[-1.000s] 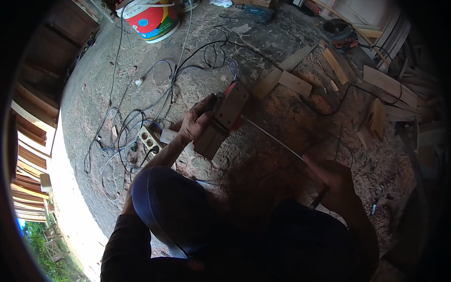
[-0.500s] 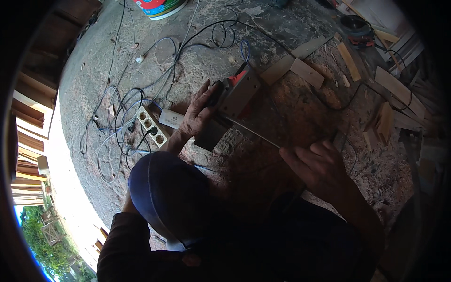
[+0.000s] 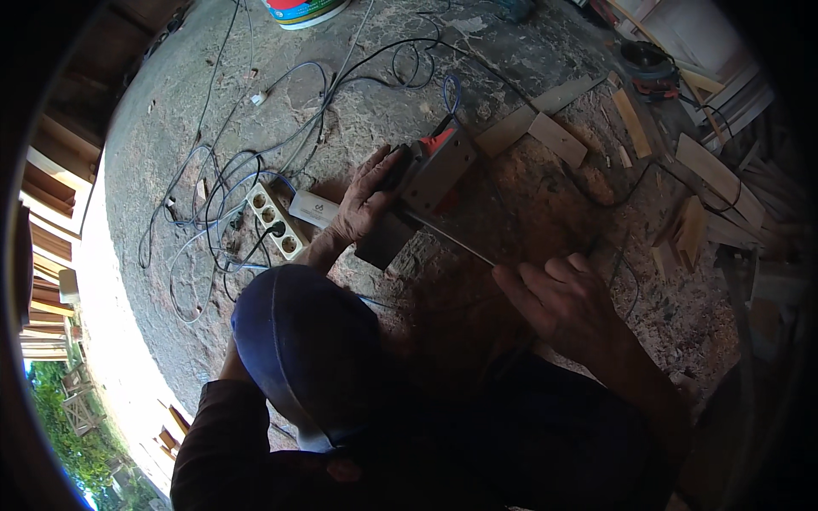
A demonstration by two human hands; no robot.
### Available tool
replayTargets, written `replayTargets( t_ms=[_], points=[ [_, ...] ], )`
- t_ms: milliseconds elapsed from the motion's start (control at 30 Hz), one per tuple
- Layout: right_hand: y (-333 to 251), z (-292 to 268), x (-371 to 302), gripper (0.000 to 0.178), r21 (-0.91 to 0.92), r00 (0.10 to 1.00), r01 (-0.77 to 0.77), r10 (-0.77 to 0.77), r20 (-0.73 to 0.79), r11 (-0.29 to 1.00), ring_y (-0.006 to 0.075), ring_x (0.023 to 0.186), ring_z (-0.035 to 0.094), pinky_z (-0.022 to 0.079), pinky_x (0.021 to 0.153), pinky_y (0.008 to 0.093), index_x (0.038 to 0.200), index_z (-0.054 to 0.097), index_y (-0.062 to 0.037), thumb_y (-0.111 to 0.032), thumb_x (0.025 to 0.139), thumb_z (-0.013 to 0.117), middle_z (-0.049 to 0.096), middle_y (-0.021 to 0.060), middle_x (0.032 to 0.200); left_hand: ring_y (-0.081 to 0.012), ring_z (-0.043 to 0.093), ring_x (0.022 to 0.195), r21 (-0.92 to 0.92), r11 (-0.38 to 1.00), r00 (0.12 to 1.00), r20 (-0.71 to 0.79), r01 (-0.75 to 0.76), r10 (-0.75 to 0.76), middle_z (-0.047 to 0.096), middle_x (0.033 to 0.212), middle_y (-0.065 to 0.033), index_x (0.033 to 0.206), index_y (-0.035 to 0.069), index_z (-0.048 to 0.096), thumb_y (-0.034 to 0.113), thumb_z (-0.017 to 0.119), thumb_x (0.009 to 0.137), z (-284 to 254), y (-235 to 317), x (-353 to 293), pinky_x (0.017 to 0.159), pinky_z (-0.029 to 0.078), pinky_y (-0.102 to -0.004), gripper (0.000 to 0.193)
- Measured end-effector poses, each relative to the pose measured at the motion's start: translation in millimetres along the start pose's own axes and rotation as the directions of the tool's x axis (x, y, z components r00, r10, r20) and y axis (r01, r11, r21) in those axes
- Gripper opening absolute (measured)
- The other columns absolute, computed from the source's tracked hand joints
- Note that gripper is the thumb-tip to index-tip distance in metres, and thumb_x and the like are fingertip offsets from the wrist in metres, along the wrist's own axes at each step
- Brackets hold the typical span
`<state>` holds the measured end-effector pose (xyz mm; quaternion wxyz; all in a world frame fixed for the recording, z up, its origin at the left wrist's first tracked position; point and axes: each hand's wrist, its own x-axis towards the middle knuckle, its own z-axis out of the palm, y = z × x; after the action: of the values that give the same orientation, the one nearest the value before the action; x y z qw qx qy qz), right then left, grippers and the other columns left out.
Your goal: The person sits on the floor and uses a screwdriver to loosen screws on an electric planer. They then pick up a plastic component and stand up to walk through the workshop.
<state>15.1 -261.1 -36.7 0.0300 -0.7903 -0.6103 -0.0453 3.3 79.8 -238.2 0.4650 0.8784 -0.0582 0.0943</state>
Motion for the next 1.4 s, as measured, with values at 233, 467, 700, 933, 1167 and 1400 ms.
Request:
replayTargets(
  t_ms=[233,467,700,933,1167,1400],
  points=[
    [10.1,-8.6,13.2,0.033,-0.117,0.993,0.116,-0.117,-0.002,0.986,0.0131,0.066,0.049,0.04,0.062,0.0317,0.118,0.066,-0.0039,0.0,0.086,0.061,0.059,0.0029,0.079,-0.0453,0.03,0.14,-0.003,0.999,0.999,0.006,-0.034,0.034,0.032,0.152,-0.0266,0.148,0.011,0.039,0.026,0.053,0.081,-3.8,-0.5,-1.0,0.116,0.023,-0.0484,0.07],
    [15.8,-4.0,18.5,0.027,-0.02,0.999,0.046,-0.046,-0.025,0.999,0.0126,0.057,0.045,0.035,0.057,0.0319,0.11,0.07,-0.0062,-0.003,0.083,0.063,0.039,-0.0015,0.062,-0.0395,0.043,0.132,-0.19,0.977,0.992,-0.05,0.101,-0.112,0.045,0.142,-0.0216,0.146,0.009,0.04,0.031,0.057,0.093,3.6,6.0,-8.1,0.11,0.035,-0.0438,0.06],
    [16.0,8.3,10.5,0.028,-0.008,0.998,0.044,-0.045,-0.033,0.999,0.0117,0.047,0.041,0.031,0.051,0.0316,0.107,0.073,-0.0113,-0.011,0.079,0.066,0.038,-0.0021,0.054,-0.0379,0.047,0.128,-0.129,0.986,0.987,-0.102,0.109,-0.122,0.047,0.139,-0.0212,0.145,0.009,0.043,0.028,0.059,0.094,6.8,9.7,-10.2,0.108,0.038,-0.0416,0.057],
    [10.3,17.3,6.4,0.031,0.181,0.989,-0.092,0.111,-0.095,0.979,0.0139,0.047,0.044,0.031,0.052,0.0326,0.108,0.072,-0.0101,-0.01,0.077,0.07,0.042,-0.0019,0.054,-0.0383,0.047,0.129,-0.101,0.992,0.987,-0.138,0.074,-0.087,0.047,0.139,-0.0211,0.145,0.009,0.043,0.029,0.059,0.094,12.1,4.2,-12.0,0.108,0.038,-0.0414,0.057],
    [3.1,5.4,-12.5,0.03,0.032,0.999,-0.015,0.017,-0.044,0.999,0.0128,0.059,0.047,0.035,0.058,0.0325,0.11,0.069,-0.0049,-0.004,0.08,0.066,0.045,-0.0016,0.062,-0.0369,0.051,0.126,-0.089,0.989,0.982,-0.138,0.12,-0.131,0.05,0.136,-0.0196,0.144,0.011,0.044,0.03,0.058,0.095,10.1,14.4,-15.1,0.105,0.041,-0.04,0.055],
    [-1.7,15.7,-20.0,0.031,-0.006,0.998,-0.025,0.024,-0.057,1.0,0.0133,0.061,0.046,0.036,0.06,0.0327,0.111,0.068,-0.005,-0.003,0.081,0.063,0.044,-0.0019,0.064,-0.0369,0.05,0.126,-0.09,0.991,0.983,-0.145,0.096,-0.109,0.05,0.136,-0.0191,0.144,0.01,0.045,0.031,0.058,0.095,11.3,13.8,-12.6,0.105,0.04,-0.0404,0.054]
  ],
)
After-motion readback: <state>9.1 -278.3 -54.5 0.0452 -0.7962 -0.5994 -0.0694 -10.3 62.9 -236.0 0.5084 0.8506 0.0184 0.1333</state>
